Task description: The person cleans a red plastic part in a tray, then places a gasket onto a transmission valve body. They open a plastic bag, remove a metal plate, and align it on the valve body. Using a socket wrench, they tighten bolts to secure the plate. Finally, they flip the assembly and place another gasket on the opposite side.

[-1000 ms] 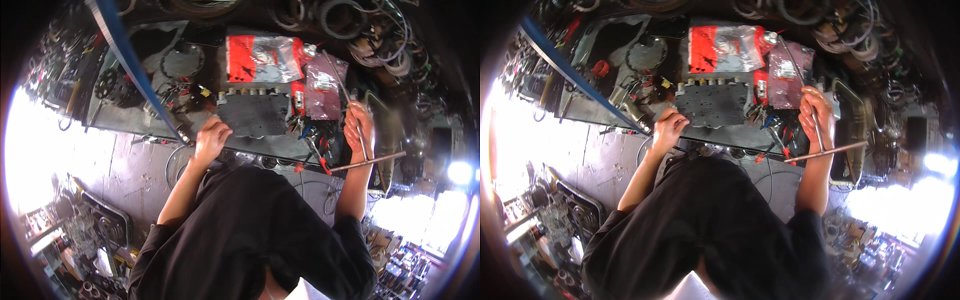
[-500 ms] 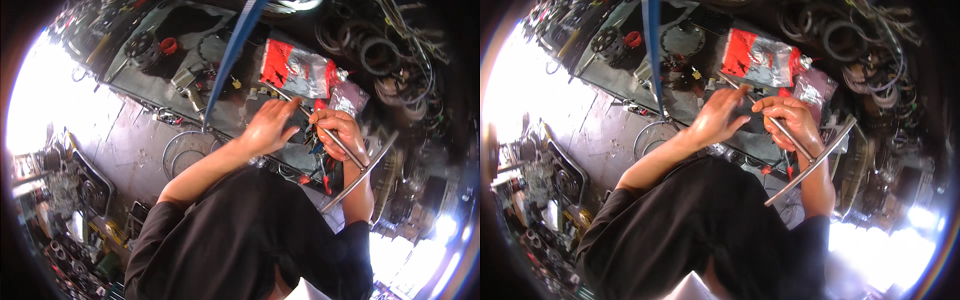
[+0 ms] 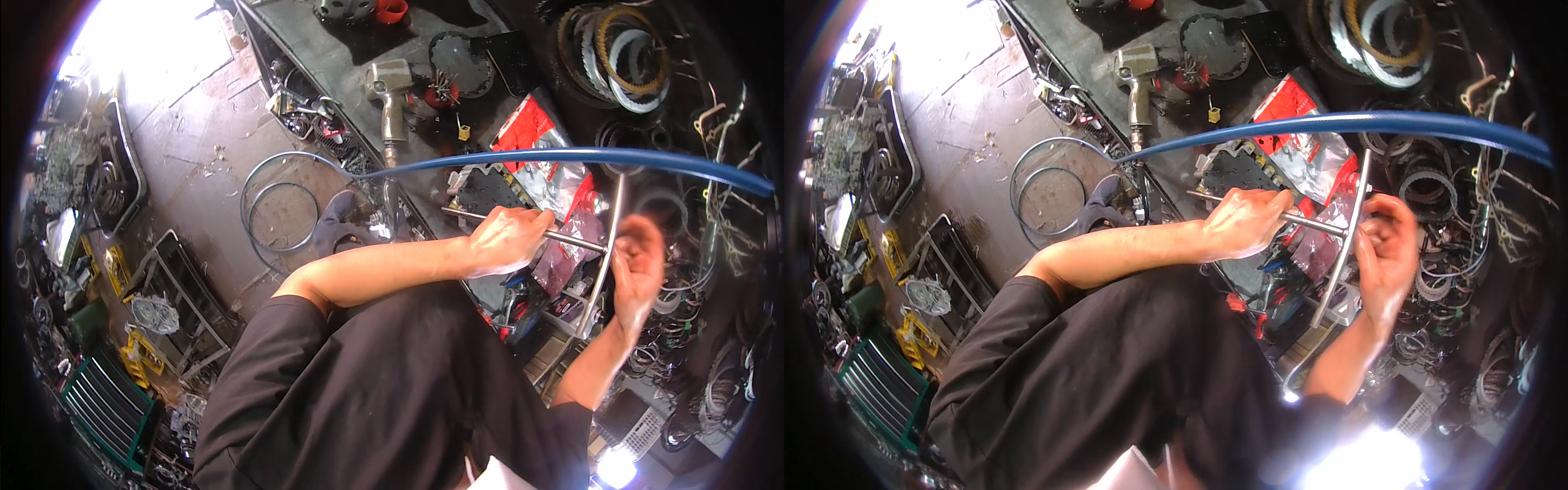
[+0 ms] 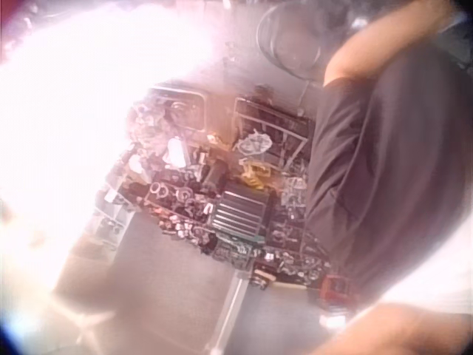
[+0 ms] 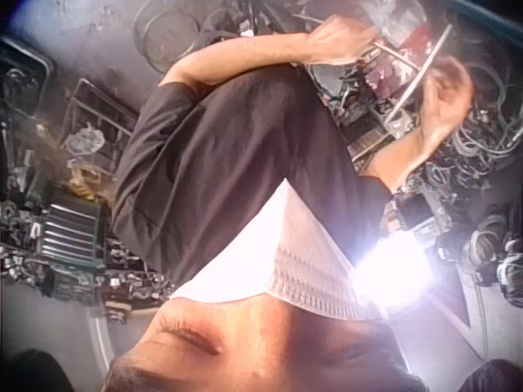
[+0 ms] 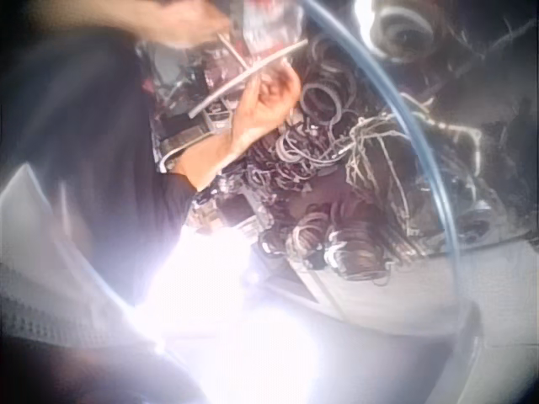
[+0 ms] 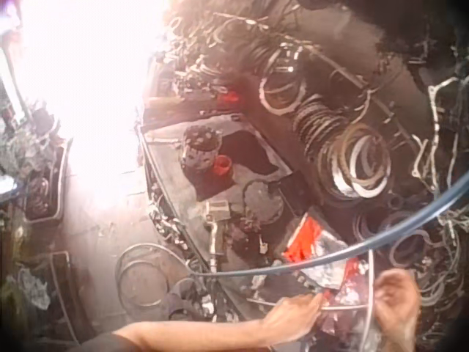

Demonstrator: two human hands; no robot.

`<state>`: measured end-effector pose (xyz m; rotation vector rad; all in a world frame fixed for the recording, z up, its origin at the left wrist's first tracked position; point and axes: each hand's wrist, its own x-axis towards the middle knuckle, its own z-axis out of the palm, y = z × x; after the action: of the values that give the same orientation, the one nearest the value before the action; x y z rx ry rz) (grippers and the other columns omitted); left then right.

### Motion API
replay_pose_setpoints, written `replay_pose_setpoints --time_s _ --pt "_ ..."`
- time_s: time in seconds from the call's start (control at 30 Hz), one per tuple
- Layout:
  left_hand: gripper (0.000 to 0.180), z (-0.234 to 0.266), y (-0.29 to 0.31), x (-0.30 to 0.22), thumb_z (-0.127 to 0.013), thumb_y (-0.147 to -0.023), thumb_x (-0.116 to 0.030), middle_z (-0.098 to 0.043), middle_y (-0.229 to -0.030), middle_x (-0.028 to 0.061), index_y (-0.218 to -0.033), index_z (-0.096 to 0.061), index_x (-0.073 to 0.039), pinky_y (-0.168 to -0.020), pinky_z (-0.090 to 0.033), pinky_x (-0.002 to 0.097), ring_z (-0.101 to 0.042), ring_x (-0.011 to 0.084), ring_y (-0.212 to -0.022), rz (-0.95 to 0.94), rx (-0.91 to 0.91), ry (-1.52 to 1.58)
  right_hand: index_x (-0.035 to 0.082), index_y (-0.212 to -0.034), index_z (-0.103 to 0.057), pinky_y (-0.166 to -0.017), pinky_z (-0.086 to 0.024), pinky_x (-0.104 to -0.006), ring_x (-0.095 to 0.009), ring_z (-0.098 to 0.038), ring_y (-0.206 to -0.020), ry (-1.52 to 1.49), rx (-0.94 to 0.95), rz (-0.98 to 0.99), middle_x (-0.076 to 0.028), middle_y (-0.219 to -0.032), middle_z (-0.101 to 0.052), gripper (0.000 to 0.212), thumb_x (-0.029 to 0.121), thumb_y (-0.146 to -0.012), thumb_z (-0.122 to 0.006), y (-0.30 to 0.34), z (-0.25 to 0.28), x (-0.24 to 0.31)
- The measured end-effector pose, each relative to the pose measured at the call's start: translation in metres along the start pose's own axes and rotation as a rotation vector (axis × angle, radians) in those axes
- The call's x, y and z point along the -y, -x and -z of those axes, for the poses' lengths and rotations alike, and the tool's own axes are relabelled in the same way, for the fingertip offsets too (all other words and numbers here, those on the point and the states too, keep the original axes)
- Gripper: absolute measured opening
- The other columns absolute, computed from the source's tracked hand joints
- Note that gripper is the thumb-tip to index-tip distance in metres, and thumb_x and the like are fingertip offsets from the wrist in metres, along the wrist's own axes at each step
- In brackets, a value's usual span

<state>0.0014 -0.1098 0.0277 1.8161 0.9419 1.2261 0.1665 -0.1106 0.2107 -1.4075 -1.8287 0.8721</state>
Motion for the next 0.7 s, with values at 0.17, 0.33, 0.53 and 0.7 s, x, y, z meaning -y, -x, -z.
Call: replay_pose_setpoints --time_s 0.17,0.33,0.53,0.7 --pt "0.017 0.0 -0.011 -0.015 -0.061 -0.09 -0.007 -0.063 -0.075 0.0164 -0.102 -0.052 -0.001 -0.061 -0.052 0.0505 -0.067 0.0391 -0.072 -0.07 -0.038 0.107 -0.007 -0.111 -0.074 -0.083 -0.058 -0.0307 -0.024 -0.067 -0.109 0.494 0.229 0.199 -0.021 -0.125 -0.067 0.033 -0.018 -0.082 -0.062 -0.011 0.019 0.038" --pt "0.018 -0.001 -0.024 -0.023 -0.059 -0.092 -0.009 -0.066 -0.08 0.0195 -0.105 -0.053 0.002 -0.062 -0.052 0.0522 -0.068 0.0408 -0.073 -0.034 0.08 0.15 -0.008 -0.108 -0.074 -0.082 -0.06 -0.0299 -0.026 -0.068 -0.107 0.517 0.297 0.18 -0.022 -0.119 -0.069 0.038 -0.025 -0.078 -0.058 -0.032 0.027 0.055" --pt "0.022 -0.002 -0.034 -0.009 -0.058 -0.092 -0.012 -0.067 -0.083 0.0225 -0.111 -0.053 -0.001 -0.072 -0.055 0.0526 -0.069 0.0434 -0.083 0.073 0.157 0.166 -0.007 -0.106 -0.074 -0.087 -0.06 -0.031 -0.027 -0.068 -0.113 0.613 0.339 0.172 -0.019 -0.118 -0.071 0.035 -0.022 -0.077 -0.062 -0.048 0.02 0.055" --pt "0.021 -0.005 -0.033 -0.004 -0.059 -0.091 -0.011 -0.067 -0.082 0.0224 -0.108 -0.051 -0.001 -0.07 -0.054 0.0522 -0.068 0.0432 -0.081 0.057 0.139 0.175 -0.006 -0.109 -0.074 -0.09 -0.059 -0.0324 -0.028 -0.068 -0.114 0.508 0.308 0.043 -0.019 -0.119 -0.071 0.038 -0.022 -0.077 -0.061 -0.052 0.017 0.048"
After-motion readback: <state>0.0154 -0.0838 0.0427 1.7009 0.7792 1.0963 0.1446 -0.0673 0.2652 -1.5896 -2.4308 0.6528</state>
